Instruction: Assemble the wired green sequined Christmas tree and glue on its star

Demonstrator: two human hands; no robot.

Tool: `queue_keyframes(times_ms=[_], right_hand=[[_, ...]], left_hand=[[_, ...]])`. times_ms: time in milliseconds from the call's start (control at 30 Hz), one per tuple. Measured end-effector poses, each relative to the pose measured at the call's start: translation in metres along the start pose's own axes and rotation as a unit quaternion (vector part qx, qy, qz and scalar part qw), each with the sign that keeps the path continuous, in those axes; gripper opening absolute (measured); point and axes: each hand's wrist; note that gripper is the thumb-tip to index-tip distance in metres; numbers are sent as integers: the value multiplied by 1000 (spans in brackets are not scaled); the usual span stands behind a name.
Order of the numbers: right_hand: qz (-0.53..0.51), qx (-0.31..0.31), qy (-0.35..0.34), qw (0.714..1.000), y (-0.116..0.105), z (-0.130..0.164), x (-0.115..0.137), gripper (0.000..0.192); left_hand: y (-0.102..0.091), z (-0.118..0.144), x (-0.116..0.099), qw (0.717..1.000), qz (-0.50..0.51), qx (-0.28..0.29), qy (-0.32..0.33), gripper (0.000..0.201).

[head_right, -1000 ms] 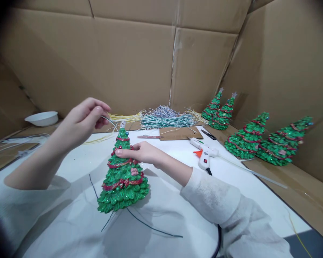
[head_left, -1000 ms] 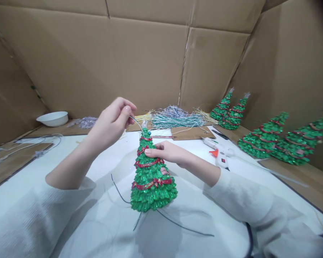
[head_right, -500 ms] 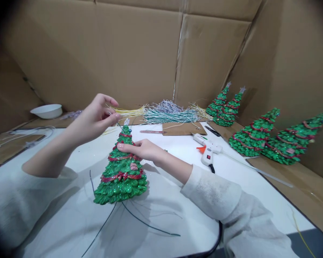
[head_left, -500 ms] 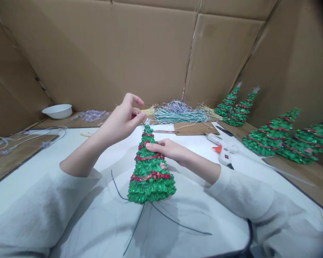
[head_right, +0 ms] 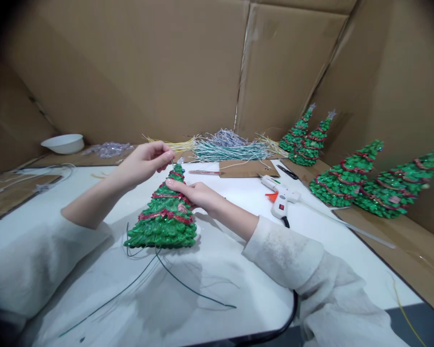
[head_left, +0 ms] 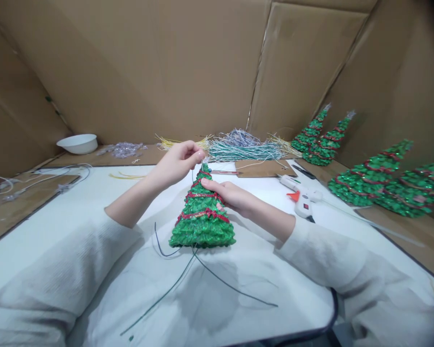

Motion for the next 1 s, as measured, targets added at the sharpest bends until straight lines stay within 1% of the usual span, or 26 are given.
queue_keyframes(times_ms=[233, 500, 633, 700, 767, 833, 900, 967, 1000], right_hand=[[-7, -4, 16, 1000, -1, -2, -3, 52], [-15, -13, 17, 1000, -2, -5, -7, 50], [-72, -15, 16, 997, 0, -5, -8, 42], [-98, -25, 14, 995, 1, -5, -8, 37], [-108, -37, 16, 993, 1, -5, -7, 35], [-106, -44, 21, 993, 0, -5, -6, 35], [-89, -45, 14, 995, -2, -4, -5, 37], [-44, -52, -7, 998, -4, -3, -5, 42], [-16, -59, -18, 998, -5, -4, -6, 45]], left_hand=[[7, -3, 10, 999, -11, 19, -29, 19], [7, -3, 17, 998, -18, 35, -47, 23], [8, -4, 23, 997, -33, 57, -46, 25], [7, -5, 23, 996, -59, 61, -38, 25], [3, -4, 16, 995, -88, 34, -23, 27], [-6, 4, 1, 993, -113, -30, -6, 29], [-17, 19, -19, 985, -137, -103, 16, 23], [-26, 40, -36, 964, -208, -147, 78, 19], [-27, 53, -40, 952, -245, -148, 112, 17]])
Point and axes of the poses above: each hand's wrist, its own z-axis away from the middle knuckle, its own y-axis out of the palm, x = y × z, and after that the axes turned 2 degrees about -z, right-handed
